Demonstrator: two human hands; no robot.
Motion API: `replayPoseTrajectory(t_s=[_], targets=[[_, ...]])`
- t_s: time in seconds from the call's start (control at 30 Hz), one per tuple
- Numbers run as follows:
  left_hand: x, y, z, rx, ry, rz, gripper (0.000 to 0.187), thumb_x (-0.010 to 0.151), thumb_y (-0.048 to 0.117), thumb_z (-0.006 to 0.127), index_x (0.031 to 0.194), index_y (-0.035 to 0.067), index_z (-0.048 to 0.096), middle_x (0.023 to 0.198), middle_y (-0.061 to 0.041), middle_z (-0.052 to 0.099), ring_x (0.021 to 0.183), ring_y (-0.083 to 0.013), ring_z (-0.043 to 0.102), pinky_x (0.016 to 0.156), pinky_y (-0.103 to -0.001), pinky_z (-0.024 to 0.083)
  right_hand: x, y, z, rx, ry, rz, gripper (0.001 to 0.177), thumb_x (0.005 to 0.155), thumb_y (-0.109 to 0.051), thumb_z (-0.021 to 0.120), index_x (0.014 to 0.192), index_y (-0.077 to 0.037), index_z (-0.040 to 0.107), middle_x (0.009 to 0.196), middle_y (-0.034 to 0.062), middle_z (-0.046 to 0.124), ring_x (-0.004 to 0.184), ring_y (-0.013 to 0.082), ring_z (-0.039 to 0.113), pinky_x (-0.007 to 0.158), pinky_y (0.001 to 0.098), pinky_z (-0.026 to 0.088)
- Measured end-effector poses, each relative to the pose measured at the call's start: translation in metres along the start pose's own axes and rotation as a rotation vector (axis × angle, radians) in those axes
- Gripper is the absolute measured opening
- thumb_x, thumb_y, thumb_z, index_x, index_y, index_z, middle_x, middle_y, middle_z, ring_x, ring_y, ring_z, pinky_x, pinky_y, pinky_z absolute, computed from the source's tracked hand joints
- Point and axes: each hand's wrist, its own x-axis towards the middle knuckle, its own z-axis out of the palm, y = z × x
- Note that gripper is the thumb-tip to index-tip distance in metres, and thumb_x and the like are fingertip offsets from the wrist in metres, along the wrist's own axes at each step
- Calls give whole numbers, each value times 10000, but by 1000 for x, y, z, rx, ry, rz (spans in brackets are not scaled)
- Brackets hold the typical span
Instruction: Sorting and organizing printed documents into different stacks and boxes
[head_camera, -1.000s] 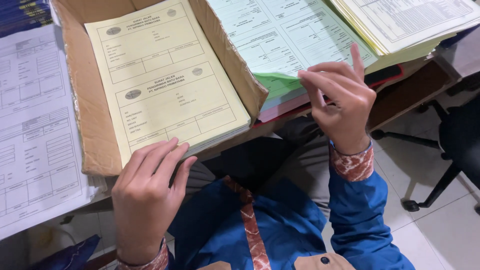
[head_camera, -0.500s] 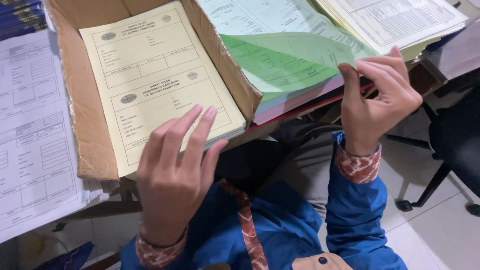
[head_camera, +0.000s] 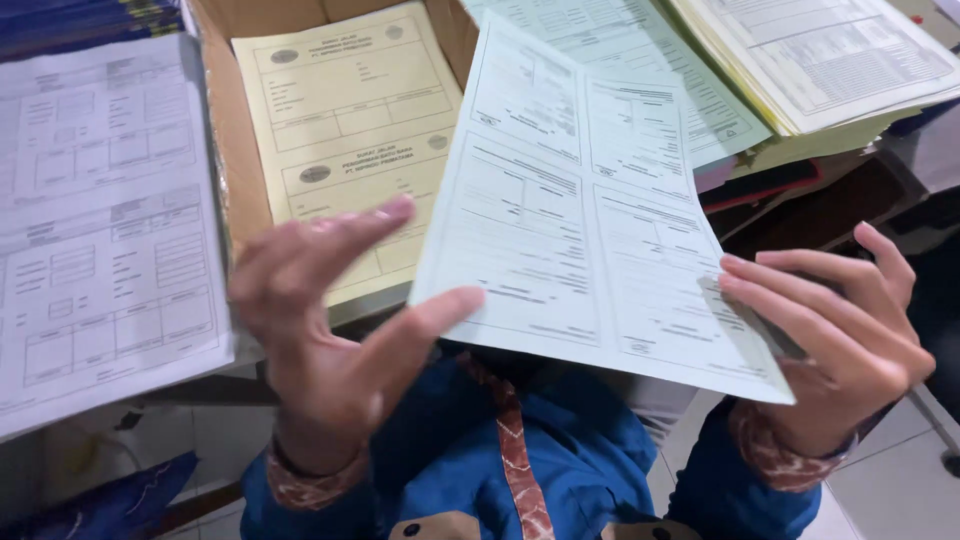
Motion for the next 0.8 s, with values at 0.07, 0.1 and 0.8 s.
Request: replayPoseTrajectory(t_s=[0.07,0.1,0.8], targets=[[5,0,-20,120,-43,8,417,888,275,955,1145,95,680,1316,-106,566,1157,-236,513,1058,-376,490,8,2,23,61,31,-19,189,996,-114,726,1043,63,771,1093,240,755,1057,417,704,1211,600,415],[8,-1,-30,227,-86,26,215,884,242,970,958,107,819,1368,-162,501,1294,-310,419,1150,-471,490,12,2,35,109,68,-34,109,1014,-37,761,1068,57,758,1146,265,735,1136,445,676,1203,624,465],[-5,-38,-77,473,-156,-78,152,903,188,1021,939,200,874,1466,-129,565,1334,-347,469,1159,-519,471,-42,50,41,245,5,44,202,1192,76,671,1280,235,583,1348,430,630,1343,554,608,1384,674,410]])
